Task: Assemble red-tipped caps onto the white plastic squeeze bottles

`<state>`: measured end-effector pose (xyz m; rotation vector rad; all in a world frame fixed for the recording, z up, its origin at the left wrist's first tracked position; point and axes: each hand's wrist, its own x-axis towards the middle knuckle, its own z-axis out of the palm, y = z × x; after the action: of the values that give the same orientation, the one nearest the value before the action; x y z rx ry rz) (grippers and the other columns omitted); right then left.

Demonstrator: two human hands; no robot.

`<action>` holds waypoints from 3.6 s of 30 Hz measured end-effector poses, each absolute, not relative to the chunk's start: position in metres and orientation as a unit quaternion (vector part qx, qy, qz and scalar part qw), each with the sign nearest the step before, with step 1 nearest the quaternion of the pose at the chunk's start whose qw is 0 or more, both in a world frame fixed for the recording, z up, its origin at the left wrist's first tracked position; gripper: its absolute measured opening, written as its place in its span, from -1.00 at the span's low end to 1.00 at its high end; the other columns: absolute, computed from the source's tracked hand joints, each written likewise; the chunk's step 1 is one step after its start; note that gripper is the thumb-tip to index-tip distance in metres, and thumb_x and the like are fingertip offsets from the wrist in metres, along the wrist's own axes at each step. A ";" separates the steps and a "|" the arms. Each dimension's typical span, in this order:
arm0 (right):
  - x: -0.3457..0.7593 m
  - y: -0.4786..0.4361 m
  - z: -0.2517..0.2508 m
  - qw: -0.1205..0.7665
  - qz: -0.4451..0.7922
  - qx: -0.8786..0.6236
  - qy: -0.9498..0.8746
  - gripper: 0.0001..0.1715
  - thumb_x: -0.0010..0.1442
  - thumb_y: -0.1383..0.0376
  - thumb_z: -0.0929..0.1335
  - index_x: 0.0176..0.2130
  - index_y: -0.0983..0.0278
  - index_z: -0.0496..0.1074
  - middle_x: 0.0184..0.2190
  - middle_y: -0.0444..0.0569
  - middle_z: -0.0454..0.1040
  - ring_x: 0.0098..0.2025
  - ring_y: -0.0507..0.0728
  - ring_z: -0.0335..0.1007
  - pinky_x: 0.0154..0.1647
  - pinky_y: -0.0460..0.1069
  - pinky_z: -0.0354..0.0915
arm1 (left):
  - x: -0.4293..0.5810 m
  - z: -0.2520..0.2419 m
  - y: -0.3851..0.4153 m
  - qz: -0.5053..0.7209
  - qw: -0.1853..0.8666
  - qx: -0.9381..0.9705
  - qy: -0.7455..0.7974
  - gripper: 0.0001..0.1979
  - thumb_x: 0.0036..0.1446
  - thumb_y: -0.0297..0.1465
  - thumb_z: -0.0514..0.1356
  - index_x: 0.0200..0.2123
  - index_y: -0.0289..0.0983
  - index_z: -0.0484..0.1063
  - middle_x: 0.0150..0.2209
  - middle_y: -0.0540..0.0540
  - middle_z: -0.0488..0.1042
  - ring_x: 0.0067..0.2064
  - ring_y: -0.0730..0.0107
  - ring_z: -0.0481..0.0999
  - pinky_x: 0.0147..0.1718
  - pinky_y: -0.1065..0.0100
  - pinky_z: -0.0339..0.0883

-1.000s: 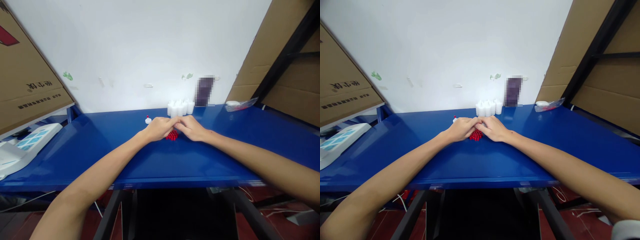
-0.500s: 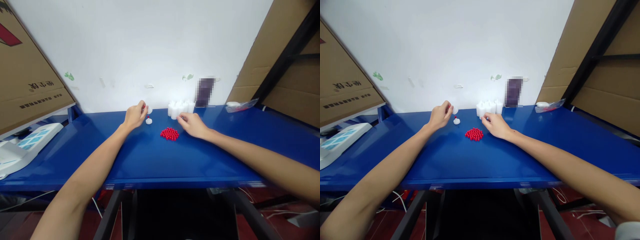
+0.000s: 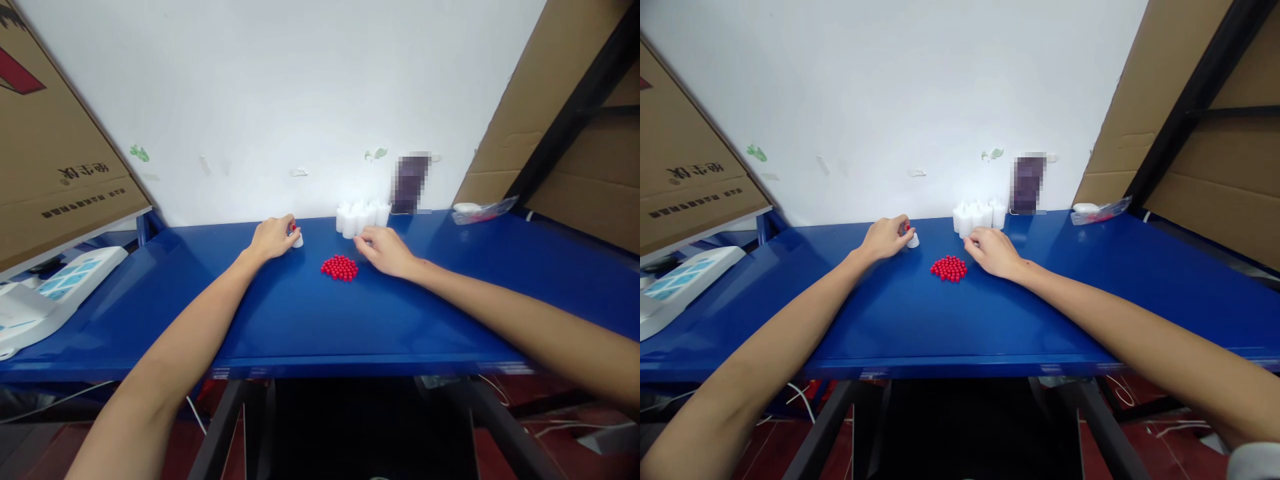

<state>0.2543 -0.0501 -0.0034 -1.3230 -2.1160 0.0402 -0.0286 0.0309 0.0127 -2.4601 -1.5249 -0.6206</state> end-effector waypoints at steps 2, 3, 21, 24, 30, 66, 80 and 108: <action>0.253 -0.052 -0.001 0.340 0.016 -0.518 -0.785 -0.55 0.34 0.19 0.18 -0.56 0.23 0.12 -0.57 -0.09 0.25 -0.49 0.05 0.11 -0.39 0.02 -0.02 | -0.029 0.013 0.031 -0.220 0.085 -0.829 -0.508 -0.73 0.25 -0.16 0.11 -0.25 -0.23 0.44 -0.43 -0.09 0.51 -0.45 0.32 0.39 -0.47 0.37 0.02; 0.253 -0.052 0.000 0.353 0.018 -0.528 -0.773 -0.56 0.34 0.19 0.18 -0.56 0.22 0.11 -0.60 -0.11 0.22 -0.51 0.05 0.10 -0.40 0.02 -0.03 | -0.029 0.013 0.030 -0.234 0.087 -0.827 -0.504 -0.74 0.25 -0.17 0.10 -0.26 -0.23 0.43 -0.46 -0.08 0.49 -0.46 0.33 0.37 -0.47 0.36 0.02; 0.262 -0.048 0.005 0.322 0.013 -0.456 -0.829 -0.53 0.41 0.13 0.12 -0.45 0.26 0.30 -0.46 0.02 0.41 -0.38 0.13 0.31 -0.24 0.04 0.15 | 0.004 0.054 -0.025 -0.122 -0.080 -0.943 -0.301 -0.70 -0.01 -0.45 0.04 -0.70 -0.20 0.01 -0.66 0.07 -0.02 -0.55 0.47 -0.11 -0.55 0.28 -0.11; 0.262 -0.053 0.007 0.317 0.032 -0.464 -0.826 -0.52 0.40 0.15 0.12 -0.51 0.24 0.25 -0.55 -0.04 0.37 -0.46 0.10 0.28 -0.31 0.02 0.10 | 0.007 0.054 -0.028 -0.110 -0.096 -0.941 -0.305 -0.68 -0.03 -0.45 0.06 -0.71 -0.19 -0.01 -0.66 0.07 -0.03 -0.55 0.48 -0.13 -0.58 0.28 -0.13; 0.262 -0.055 0.007 0.315 0.040 -0.493 -0.810 -0.56 0.36 0.20 0.14 -0.52 0.24 0.22 -0.58 -0.07 0.34 -0.50 0.08 0.24 -0.36 0.01 0.03 | 0.007 0.050 -0.027 -0.080 -0.143 -0.937 -0.309 -0.67 -0.02 -0.45 0.08 -0.70 -0.20 -0.03 -0.68 0.06 -0.01 -0.59 0.50 -0.05 -0.60 0.32 -0.09; 0.260 -0.051 0.003 0.280 0.060 -0.491 -0.823 -0.54 0.37 0.15 0.16 -0.54 0.23 0.14 -0.58 -0.10 0.30 -0.50 0.05 0.17 -0.38 0.02 -0.04 | 0.007 0.042 -0.027 -0.038 -0.094 -0.948 -0.301 -0.84 0.06 -0.28 0.22 -0.39 -0.26 0.48 -0.50 -0.01 0.52 -0.50 0.44 0.44 -0.46 0.38 0.24; 0.260 -0.051 0.004 0.276 0.066 -0.490 -0.824 -0.53 0.39 0.14 0.16 -0.53 0.24 0.14 -0.58 -0.11 0.29 -0.49 0.04 0.16 -0.38 0.01 -0.06 | 0.012 0.034 -0.025 0.001 -0.060 -0.949 -0.310 -0.80 0.14 -0.24 0.11 -0.28 -0.24 0.38 -0.44 -0.06 0.48 -0.44 0.36 0.36 -0.43 0.32 0.10; 0.259 -0.051 0.004 0.270 0.081 -0.485 -0.828 -0.55 0.38 0.15 0.16 -0.51 0.25 0.15 -0.57 -0.11 0.29 -0.48 0.04 0.16 -0.38 0.01 -0.07 | 0.015 0.031 -0.024 -0.001 -0.048 -0.955 -0.294 -0.81 0.17 -0.27 0.06 -0.43 -0.23 0.27 -0.54 -0.02 0.36 -0.50 0.38 0.26 -0.45 0.30 0.01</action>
<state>0.2586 -0.0509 0.0040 -1.3070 -2.2320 0.2176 0.0152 -0.0242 0.0309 -3.0943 -0.9529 -0.0040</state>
